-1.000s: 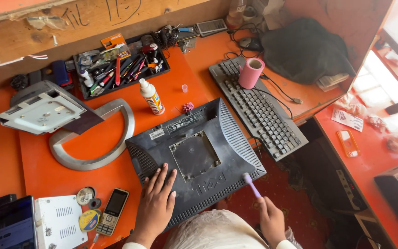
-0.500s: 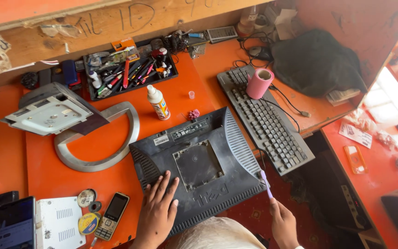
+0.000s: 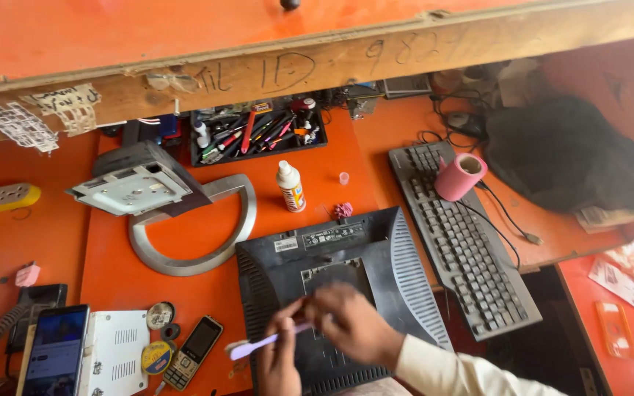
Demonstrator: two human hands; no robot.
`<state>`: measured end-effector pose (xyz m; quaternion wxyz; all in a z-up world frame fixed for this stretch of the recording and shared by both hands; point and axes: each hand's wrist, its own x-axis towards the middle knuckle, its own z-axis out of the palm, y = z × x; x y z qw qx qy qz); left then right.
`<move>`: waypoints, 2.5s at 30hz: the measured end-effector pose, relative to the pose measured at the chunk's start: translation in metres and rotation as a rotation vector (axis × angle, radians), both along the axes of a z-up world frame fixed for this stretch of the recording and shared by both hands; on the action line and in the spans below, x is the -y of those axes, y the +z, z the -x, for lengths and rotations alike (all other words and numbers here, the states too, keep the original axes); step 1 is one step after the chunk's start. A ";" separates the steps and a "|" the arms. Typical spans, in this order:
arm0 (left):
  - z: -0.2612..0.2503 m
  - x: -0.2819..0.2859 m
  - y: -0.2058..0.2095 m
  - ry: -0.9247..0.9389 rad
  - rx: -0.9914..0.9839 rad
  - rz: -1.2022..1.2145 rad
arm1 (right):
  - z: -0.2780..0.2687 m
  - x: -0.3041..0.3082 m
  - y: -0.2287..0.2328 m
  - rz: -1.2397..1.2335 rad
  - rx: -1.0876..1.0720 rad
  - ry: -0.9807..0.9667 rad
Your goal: Cleaning and inspecting the back and internal components of a computer monitor on a workbench.
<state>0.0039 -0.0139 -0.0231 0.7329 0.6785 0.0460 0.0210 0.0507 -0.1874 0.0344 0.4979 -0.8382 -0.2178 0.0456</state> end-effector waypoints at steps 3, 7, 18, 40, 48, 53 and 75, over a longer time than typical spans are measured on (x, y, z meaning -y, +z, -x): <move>0.000 -0.020 -0.039 0.294 -0.299 0.213 | -0.080 -0.013 -0.013 -0.037 0.071 -0.453; 0.006 -0.029 -0.045 0.192 -0.401 0.030 | -0.174 -0.021 -0.041 -0.029 0.315 -0.495; 0.013 -0.032 -0.065 0.080 -0.318 -0.539 | -0.197 -0.016 -0.044 -0.684 -0.115 -0.252; -0.002 -0.030 0.002 0.036 -0.400 -0.886 | 0.007 0.174 -0.049 -0.221 -1.001 -0.756; 0.010 -0.041 -0.002 0.067 -0.479 -0.845 | 0.007 0.123 -0.036 0.218 -0.880 -0.399; 0.021 -0.050 -0.007 0.093 -0.486 -0.797 | 0.018 0.094 -0.013 0.122 -0.869 -0.458; 0.101 -0.112 -0.020 0.386 -0.353 -0.400 | -0.022 -0.118 -0.004 0.910 -0.369 0.040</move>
